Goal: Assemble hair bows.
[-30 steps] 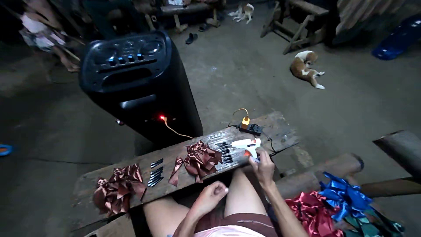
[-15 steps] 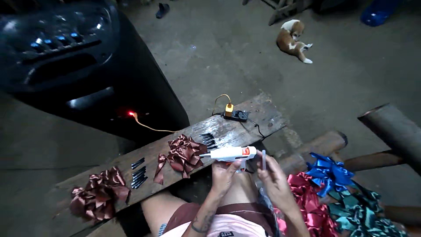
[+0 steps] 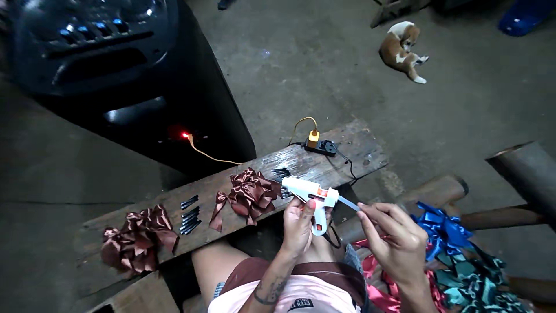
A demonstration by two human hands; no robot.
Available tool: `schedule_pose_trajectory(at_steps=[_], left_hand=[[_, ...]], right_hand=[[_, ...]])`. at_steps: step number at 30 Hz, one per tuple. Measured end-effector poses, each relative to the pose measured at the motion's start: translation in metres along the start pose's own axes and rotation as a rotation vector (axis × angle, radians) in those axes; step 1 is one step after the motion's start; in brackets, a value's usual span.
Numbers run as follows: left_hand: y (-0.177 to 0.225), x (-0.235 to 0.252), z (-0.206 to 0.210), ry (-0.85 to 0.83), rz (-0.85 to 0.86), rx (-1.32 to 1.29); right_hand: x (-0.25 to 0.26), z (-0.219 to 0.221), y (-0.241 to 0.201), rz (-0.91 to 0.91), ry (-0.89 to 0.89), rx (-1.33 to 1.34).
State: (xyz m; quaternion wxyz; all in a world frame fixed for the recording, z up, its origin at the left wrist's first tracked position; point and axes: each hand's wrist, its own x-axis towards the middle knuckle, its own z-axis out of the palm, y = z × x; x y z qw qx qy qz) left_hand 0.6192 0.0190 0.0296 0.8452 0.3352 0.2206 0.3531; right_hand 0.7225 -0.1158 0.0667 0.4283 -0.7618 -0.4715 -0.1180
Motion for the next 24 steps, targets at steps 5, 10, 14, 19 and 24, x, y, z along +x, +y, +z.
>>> schedule_pose_trajectory(at_steps=[5,10,14,19,24], left_hand=[[-0.002,-0.002,-0.008,-0.090,0.051,0.092],[-0.001,-0.006,-0.013,-0.206,0.125,0.219],[0.000,-0.011,-0.012,-0.262,0.182,0.291],[0.000,-0.014,-0.013,-0.342,0.224,0.343],[-0.002,-0.018,-0.010,-0.333,0.222,0.345]], right_hand=[[-0.001,-0.014,0.000,-0.104,-0.064,-0.114],[-0.003,-0.025,-0.002,-0.167,-0.101,-0.175],[-0.006,-0.030,0.003,-0.148,-0.156,-0.088],[-0.011,-0.035,0.007,0.090,-0.289,0.248],[-0.016,-0.036,0.007,0.290,-0.363,0.393]])
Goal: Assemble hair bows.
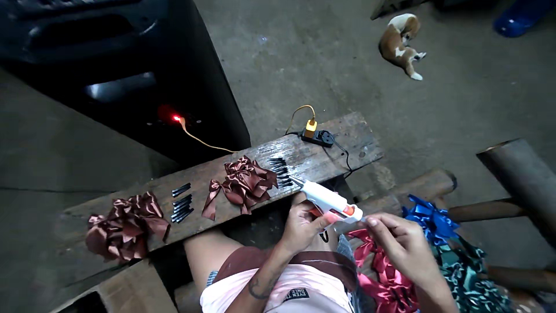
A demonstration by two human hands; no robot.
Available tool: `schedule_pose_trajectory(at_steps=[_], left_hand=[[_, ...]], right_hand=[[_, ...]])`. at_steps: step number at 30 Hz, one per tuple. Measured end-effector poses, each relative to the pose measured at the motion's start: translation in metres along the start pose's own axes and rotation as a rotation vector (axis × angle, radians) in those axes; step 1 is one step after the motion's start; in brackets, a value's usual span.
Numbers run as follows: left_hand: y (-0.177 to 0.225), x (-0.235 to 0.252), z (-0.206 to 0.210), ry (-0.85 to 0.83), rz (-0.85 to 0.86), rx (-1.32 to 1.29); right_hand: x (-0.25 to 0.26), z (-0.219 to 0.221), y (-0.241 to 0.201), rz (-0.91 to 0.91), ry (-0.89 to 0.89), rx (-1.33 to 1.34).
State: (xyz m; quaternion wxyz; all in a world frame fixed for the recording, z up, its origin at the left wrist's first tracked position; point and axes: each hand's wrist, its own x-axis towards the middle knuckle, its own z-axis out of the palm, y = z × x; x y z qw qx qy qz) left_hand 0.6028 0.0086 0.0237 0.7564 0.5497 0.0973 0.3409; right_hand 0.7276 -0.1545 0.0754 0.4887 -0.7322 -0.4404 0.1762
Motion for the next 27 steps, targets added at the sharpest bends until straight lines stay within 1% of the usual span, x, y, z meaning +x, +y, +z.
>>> schedule_pose_trajectory(at_steps=[3,7,13,15,17,19,20,21,23,24,25,27], left_hand=[[-0.002,-0.001,0.000,0.026,-0.014,-0.030],[-0.004,-0.002,0.002,0.030,-0.032,-0.030],[-0.007,-0.002,0.003,-0.001,-0.058,-0.019],[-0.008,-0.001,0.005,0.006,-0.072,-0.024],[-0.009,0.000,0.008,0.024,-0.096,-0.043],[-0.013,0.001,0.007,0.041,-0.097,-0.073],[-0.015,0.002,0.007,0.051,-0.095,-0.085],[-0.015,0.002,0.006,0.060,-0.097,-0.096],[-0.016,0.003,0.002,0.079,-0.112,-0.123],[-0.015,0.002,0.001,0.085,-0.129,-0.145],[-0.014,0.002,0.000,0.088,-0.155,-0.175],[-0.014,0.000,0.002,0.085,-0.215,-0.237]], right_hand=[[-0.002,-0.006,0.003,-0.083,0.029,-0.115],[-0.004,-0.008,0.000,-0.172,0.120,-0.221],[-0.004,-0.008,0.000,-0.166,0.094,-0.235],[-0.004,-0.006,0.001,-0.177,0.098,-0.336],[-0.006,0.001,-0.001,-0.212,0.186,-0.507],[-0.014,0.012,-0.002,-0.274,0.337,-0.576],[-0.020,0.018,-0.002,-0.333,0.412,-0.557],[-0.027,0.024,0.000,-0.397,0.448,-0.512],[-0.036,0.042,0.007,-0.463,0.424,-0.321],[-0.037,0.053,0.012,-0.414,0.393,-0.195],[-0.036,0.062,0.017,-0.291,0.349,-0.072],[-0.027,0.073,0.021,0.013,0.234,0.187]])
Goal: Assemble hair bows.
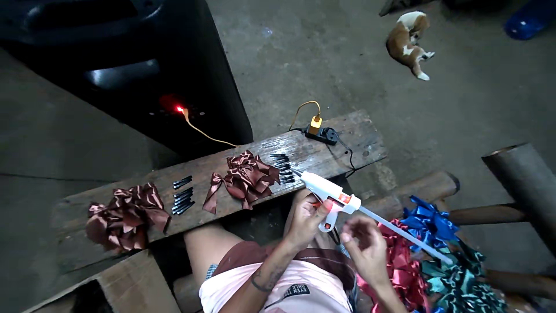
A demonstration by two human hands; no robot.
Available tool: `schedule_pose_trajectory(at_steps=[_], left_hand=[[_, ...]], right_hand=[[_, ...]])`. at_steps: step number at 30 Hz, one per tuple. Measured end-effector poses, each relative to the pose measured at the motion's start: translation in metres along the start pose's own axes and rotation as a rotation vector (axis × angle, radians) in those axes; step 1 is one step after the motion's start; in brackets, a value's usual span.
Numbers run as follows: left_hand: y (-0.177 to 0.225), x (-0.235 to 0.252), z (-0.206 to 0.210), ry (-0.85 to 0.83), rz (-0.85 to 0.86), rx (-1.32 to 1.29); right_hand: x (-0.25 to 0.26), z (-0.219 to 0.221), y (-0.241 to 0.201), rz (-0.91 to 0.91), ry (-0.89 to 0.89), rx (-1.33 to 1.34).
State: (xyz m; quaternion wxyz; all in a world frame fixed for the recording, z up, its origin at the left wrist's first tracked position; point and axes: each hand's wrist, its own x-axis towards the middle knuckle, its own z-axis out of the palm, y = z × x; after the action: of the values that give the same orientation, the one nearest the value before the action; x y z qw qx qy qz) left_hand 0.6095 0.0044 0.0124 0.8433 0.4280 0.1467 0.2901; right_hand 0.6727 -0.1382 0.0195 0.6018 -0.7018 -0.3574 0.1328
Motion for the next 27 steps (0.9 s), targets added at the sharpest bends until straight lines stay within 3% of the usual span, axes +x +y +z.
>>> schedule_pose_trajectory(at_steps=[4,7,11,15,19,22,27], left_hand=[[-0.008,-0.007,0.004,-0.043,-0.146,0.061],[-0.002,-0.011,0.002,-0.049,-0.204,0.287],[0.015,-0.016,-0.026,-0.033,-0.329,0.723],[0.023,-0.023,-0.089,0.324,-0.245,1.047],[0.051,-0.027,-0.148,0.627,-0.130,1.100],[0.068,-0.013,-0.174,0.726,-0.144,1.105],[0.068,0.020,-0.182,0.714,-0.352,1.040]], right_hand=[[0.018,0.015,0.001,0.316,-0.135,0.209],[0.025,0.022,-0.006,0.480,-0.146,0.081],[0.028,0.016,-0.001,0.493,-0.082,-0.129],[0.038,0.006,0.011,0.438,0.014,-0.180],[0.044,0.005,0.014,0.561,-0.077,-0.224],[0.043,0.013,0.020,0.558,-0.123,-0.189],[0.040,0.022,0.012,0.543,-0.191,-0.166]])
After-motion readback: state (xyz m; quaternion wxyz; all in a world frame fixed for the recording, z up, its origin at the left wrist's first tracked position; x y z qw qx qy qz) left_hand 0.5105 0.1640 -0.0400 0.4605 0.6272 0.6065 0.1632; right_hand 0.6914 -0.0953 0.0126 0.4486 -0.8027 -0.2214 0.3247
